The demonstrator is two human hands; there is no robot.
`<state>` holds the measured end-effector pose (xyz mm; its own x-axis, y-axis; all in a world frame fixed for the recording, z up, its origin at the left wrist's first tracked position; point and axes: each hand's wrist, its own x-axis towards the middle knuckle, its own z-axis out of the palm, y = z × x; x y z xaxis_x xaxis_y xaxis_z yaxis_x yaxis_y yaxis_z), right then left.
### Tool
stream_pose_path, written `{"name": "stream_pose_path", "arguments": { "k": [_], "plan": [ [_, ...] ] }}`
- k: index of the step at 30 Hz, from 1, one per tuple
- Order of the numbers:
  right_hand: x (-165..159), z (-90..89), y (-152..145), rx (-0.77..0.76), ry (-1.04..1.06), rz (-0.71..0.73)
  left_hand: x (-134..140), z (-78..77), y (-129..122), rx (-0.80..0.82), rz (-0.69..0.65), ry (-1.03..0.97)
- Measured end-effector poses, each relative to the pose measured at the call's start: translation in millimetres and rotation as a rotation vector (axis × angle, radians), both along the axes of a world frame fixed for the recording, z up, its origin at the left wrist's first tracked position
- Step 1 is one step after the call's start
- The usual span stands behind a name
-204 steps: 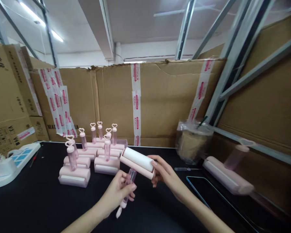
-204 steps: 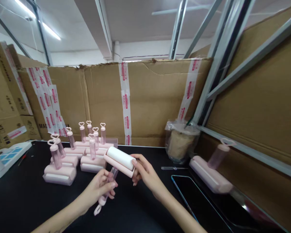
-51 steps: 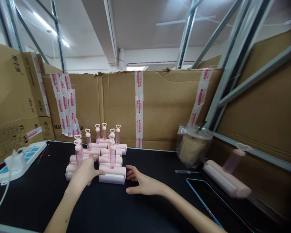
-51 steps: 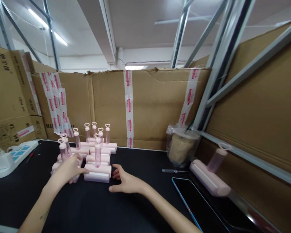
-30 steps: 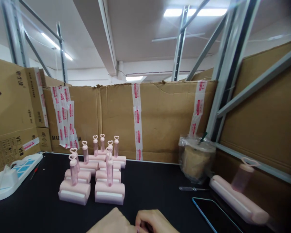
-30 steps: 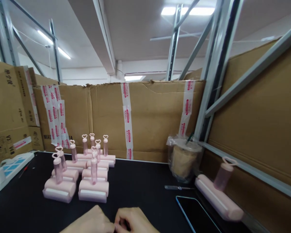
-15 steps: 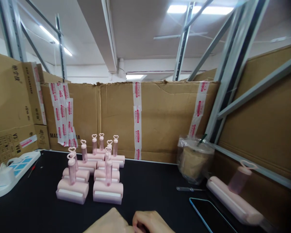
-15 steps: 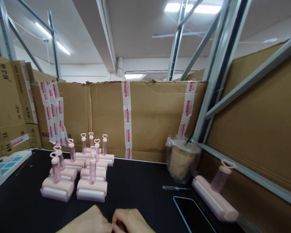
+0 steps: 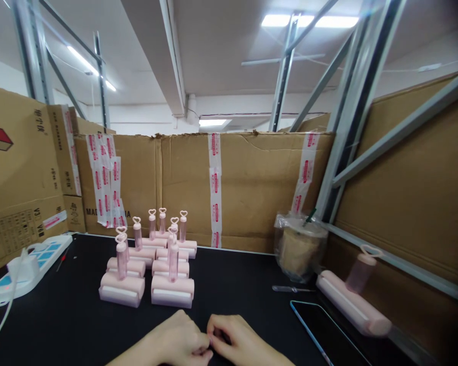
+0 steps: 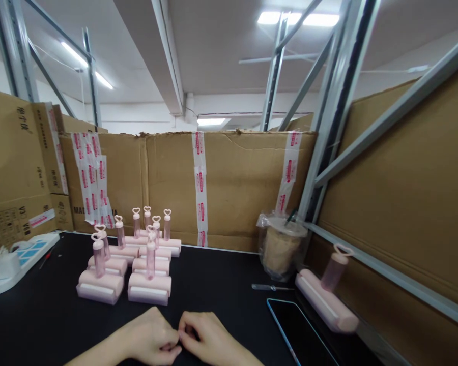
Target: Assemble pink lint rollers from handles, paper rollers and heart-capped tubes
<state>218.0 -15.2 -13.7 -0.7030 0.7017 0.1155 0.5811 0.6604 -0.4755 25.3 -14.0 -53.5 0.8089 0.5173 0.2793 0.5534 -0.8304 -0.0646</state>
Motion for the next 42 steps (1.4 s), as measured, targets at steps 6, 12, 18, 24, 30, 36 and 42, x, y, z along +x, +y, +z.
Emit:
{"name": "stream_pose_path", "arguments": {
  "k": [6,12,18,24,30,36,42],
  "plan": [
    [0,-5.4,1,-0.002,0.006,-0.015,-1,4.0,1,0.037,-0.039,0.031],
    [2,-6.9,2,0.007,-0.005,-0.007,-1,1.0,3,0.081,-0.05,0.035],
    [0,-4.7,2,0.017,0.002,-0.009,-1,-7.5,4,0.181,-0.039,0.06],
    [-1,-4.2,3,0.002,-0.004,0.001,2,-2.9,-1,0.156,-0.011,0.058],
    [-1,-0.2,2,-0.02,-0.028,0.028,1,13.6,-7,0.077,0.0,0.091],
    [-1,2.1,1,-0.018,-0.018,0.031,0,15.8,-9,0.102,0.017,0.099],
    [-2,2.4,1,0.007,-0.032,0.015,1,-0.1,-7,0.18,-0.085,0.03]
  ]
}}
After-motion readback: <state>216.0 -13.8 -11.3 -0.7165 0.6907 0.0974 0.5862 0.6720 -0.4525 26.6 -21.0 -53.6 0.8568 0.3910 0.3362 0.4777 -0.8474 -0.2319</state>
